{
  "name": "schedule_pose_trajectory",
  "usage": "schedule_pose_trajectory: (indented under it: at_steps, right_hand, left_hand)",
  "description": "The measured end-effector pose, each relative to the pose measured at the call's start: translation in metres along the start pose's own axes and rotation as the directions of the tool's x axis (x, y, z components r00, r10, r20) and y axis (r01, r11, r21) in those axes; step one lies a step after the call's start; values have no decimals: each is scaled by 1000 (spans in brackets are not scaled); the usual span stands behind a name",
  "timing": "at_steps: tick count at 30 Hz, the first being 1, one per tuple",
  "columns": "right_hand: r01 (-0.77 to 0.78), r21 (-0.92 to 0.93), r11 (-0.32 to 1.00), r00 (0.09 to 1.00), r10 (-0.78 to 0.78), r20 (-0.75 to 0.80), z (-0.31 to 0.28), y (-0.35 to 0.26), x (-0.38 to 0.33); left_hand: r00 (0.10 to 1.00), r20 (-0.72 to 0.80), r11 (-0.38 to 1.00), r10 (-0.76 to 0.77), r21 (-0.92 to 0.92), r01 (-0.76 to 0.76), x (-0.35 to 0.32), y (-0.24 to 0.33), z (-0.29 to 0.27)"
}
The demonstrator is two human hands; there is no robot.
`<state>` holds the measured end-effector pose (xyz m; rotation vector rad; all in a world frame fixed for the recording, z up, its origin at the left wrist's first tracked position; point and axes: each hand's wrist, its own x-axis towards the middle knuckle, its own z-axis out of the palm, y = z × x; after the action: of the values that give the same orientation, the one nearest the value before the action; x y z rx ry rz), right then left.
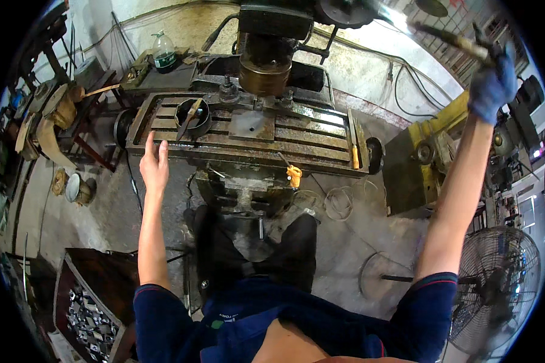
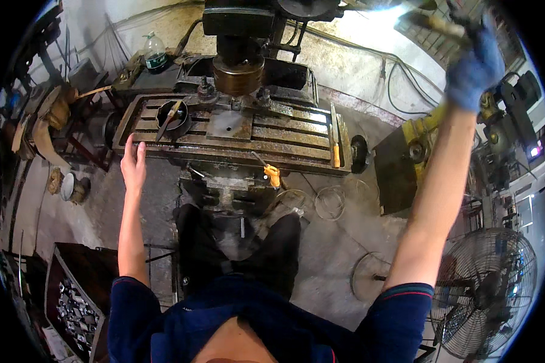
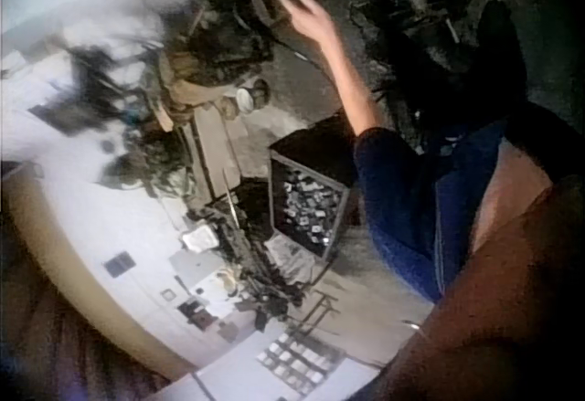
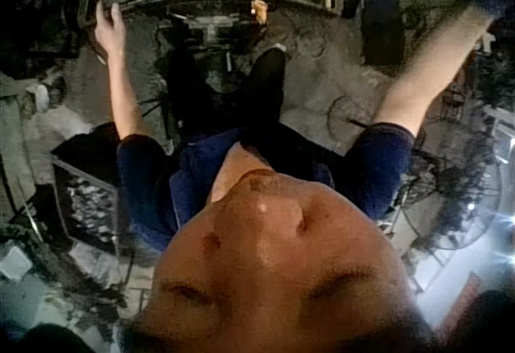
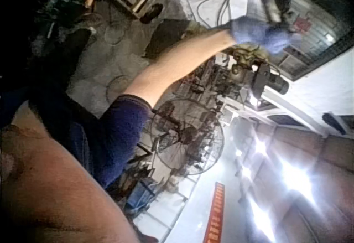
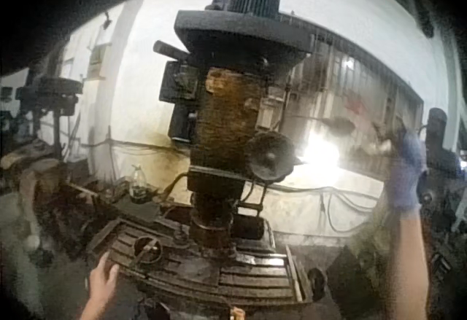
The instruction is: The person cleans metal parts using a brush and a cleaning solution, then positions them on a milling machine table and uses a screwdriver to tighten a fixture.
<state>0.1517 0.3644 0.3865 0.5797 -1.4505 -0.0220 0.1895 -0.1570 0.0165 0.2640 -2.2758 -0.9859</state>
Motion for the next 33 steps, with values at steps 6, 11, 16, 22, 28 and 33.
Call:
schedule_pose_trajectory:
  at_steps: [6, 11, 16, 22, 28, 33]
  right_hand:
    - [-443, 580, 684, 863, 501, 68, -4, -19, -36]
    - [-983, 75, 168, 170, 676, 717, -27, -173, -319]
    - [-885, -257, -388, -370, 252, 894, -18, -283, -420]
    - [-871, -316, -375, -406, 188, 894, -1, -311, -444]
    - [-952, -217, -214, -292, 439, 850, 4, -326, -432]
    - [-945, 41, -324, -104, 419, 902, -4, -280, -381]
  left_hand:
    - [996, -43, 893, -78, -448, 50, 32, 42, 0]
    - [985, -95, 866, 141, -470, -170, 99, 121, -43]
    - [928, -16, 926, 373, -48, -374, 142, 157, -136]
    - [880, 318, 771, 352, 434, -465, 69, 123, -271]
    - [972, 111, 755, -210, 649, 89, -69, 46, -401]
    - [812, 144, 689, -566, 624, 370, -152, 2, -428]
